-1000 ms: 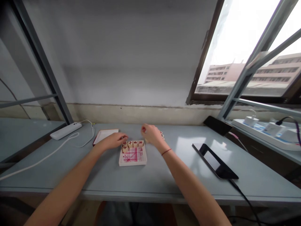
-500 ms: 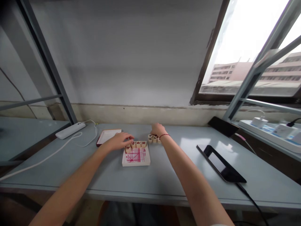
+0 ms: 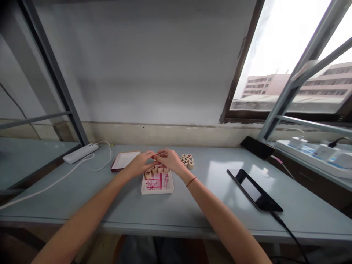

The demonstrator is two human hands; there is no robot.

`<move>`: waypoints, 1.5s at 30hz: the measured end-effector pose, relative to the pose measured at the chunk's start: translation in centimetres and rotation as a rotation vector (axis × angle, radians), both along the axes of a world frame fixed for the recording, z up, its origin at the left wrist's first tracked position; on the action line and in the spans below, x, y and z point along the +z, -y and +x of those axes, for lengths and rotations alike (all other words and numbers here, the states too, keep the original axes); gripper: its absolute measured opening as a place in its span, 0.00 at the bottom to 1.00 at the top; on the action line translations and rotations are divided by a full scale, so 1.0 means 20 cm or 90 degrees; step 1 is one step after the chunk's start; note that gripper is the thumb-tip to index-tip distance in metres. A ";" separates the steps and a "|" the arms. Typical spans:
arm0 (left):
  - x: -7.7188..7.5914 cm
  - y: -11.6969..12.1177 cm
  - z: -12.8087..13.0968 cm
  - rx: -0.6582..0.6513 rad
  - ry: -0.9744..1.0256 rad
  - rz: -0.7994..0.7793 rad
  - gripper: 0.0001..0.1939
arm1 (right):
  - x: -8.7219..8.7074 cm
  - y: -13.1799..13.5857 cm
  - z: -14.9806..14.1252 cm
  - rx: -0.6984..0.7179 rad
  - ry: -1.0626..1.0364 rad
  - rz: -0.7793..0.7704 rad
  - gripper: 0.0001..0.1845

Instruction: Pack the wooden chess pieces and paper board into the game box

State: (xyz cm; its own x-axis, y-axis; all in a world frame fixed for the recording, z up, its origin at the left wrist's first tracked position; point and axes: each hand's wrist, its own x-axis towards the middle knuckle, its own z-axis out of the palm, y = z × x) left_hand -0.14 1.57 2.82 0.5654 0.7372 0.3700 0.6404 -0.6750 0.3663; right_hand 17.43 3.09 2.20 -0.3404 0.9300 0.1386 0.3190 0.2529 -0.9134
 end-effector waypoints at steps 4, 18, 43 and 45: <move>0.02 0.02 0.00 0.000 0.016 -0.033 0.16 | -0.04 0.00 0.02 -0.007 -0.016 0.014 0.17; 0.02 0.03 0.00 -0.079 -0.176 -0.080 0.04 | 0.06 0.11 0.11 0.024 0.209 0.080 0.15; 0.01 0.01 -0.03 -0.061 -0.182 -0.221 0.23 | -0.08 0.15 -0.01 0.103 0.524 0.343 0.12; 0.00 0.02 -0.02 -0.056 -0.176 -0.222 0.23 | -0.05 0.13 0.02 0.113 0.473 0.336 0.11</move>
